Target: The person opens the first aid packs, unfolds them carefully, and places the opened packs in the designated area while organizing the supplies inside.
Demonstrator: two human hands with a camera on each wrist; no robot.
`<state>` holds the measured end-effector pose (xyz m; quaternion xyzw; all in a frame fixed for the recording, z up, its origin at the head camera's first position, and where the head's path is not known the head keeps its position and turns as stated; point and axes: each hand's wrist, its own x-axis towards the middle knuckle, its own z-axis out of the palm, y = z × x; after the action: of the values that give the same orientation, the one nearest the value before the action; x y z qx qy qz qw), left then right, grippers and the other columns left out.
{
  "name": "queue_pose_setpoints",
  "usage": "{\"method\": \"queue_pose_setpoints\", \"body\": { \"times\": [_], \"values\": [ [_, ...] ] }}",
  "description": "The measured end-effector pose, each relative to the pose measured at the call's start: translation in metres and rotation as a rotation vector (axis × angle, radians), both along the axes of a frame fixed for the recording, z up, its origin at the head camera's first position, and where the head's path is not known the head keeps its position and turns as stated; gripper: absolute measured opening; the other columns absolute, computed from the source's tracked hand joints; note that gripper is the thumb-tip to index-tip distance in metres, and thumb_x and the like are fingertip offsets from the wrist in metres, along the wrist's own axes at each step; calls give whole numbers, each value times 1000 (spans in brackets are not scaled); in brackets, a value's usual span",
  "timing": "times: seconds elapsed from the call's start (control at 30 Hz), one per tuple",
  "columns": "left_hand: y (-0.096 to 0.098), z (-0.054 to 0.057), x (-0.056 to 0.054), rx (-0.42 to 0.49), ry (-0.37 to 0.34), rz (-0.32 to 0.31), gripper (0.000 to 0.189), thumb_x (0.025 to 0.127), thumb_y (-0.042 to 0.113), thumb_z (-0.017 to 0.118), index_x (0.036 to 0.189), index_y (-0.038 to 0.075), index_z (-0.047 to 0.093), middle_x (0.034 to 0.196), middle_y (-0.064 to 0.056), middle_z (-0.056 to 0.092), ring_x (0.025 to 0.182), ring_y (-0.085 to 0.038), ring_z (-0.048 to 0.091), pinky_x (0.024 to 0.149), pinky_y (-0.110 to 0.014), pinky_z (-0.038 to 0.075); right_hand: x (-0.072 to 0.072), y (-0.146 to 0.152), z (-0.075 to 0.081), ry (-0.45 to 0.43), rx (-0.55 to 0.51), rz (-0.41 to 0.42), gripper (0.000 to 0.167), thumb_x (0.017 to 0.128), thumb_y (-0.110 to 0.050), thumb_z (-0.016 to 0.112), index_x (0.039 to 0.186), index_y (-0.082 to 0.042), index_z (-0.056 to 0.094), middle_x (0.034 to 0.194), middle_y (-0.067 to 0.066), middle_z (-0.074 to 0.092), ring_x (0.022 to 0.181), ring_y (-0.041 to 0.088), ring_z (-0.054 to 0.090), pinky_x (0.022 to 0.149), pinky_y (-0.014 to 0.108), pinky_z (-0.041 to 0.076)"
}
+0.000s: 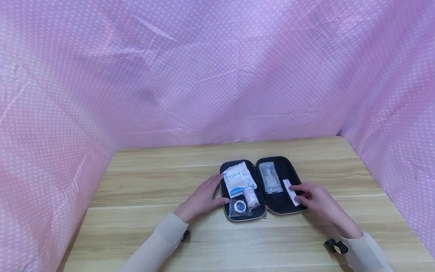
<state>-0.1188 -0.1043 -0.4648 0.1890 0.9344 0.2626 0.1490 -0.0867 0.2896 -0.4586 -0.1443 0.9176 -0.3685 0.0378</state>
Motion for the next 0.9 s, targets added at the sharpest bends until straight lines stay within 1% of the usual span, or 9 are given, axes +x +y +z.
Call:
{"method": "queue_pose_setpoints", "body": {
  "times": [0.1,0.23,0.33,0.53,0.7,0.8,0.9],
  "values": [
    [-1,0,-1,7,-1,1,93,94,55,71,165,14,28,167,-16,31,154,-38,26,123,-54,26,-1,0,0,18,3,11,32,90,1,76,122,0,74,114,18,73,82,7,63,67,24,54],
    [-2,-1,-1,7,6,-3,93,94,55,71,165,14,28,166,-18,31,154,-38,26,123,-54,27,-3,0,0,28,30,25,31,90,0,76,121,-1,75,115,18,74,86,8,64,71,26,55],
    [-2,-2,-1,6,13,-4,93,93,55,71,164,13,28,166,-18,31,153,-38,27,123,-54,27,-4,-2,1,3,45,32,30,91,-1,75,121,-1,74,116,20,73,88,10,64,73,27,56],
    [-3,-1,-1,3,3,3,94,93,55,72,165,14,27,167,-17,31,154,-38,26,124,-53,26,-5,-6,1,-35,43,28,30,90,2,73,121,3,74,112,20,73,81,9,59,68,26,53],
    [-3,-1,-1,5,0,2,93,93,55,71,165,14,28,167,-16,31,154,-38,26,123,-54,26,-5,-10,0,-40,11,29,30,90,4,72,120,5,73,108,18,74,79,7,61,66,25,53],
    [-2,1,-1,11,1,-4,93,93,55,72,164,14,28,166,-15,32,154,-38,26,123,-53,26,-5,-12,0,-43,-8,21,37,89,5,71,126,8,67,104,14,74,83,13,67,69,25,57],
    [-1,1,0,21,-1,-6,93,93,54,73,164,13,29,166,-15,32,154,-38,26,123,-53,27,-4,-13,-1,-56,-12,5,46,88,7,71,133,12,60,100,8,74,87,21,70,72,27,59]
  ]
}}
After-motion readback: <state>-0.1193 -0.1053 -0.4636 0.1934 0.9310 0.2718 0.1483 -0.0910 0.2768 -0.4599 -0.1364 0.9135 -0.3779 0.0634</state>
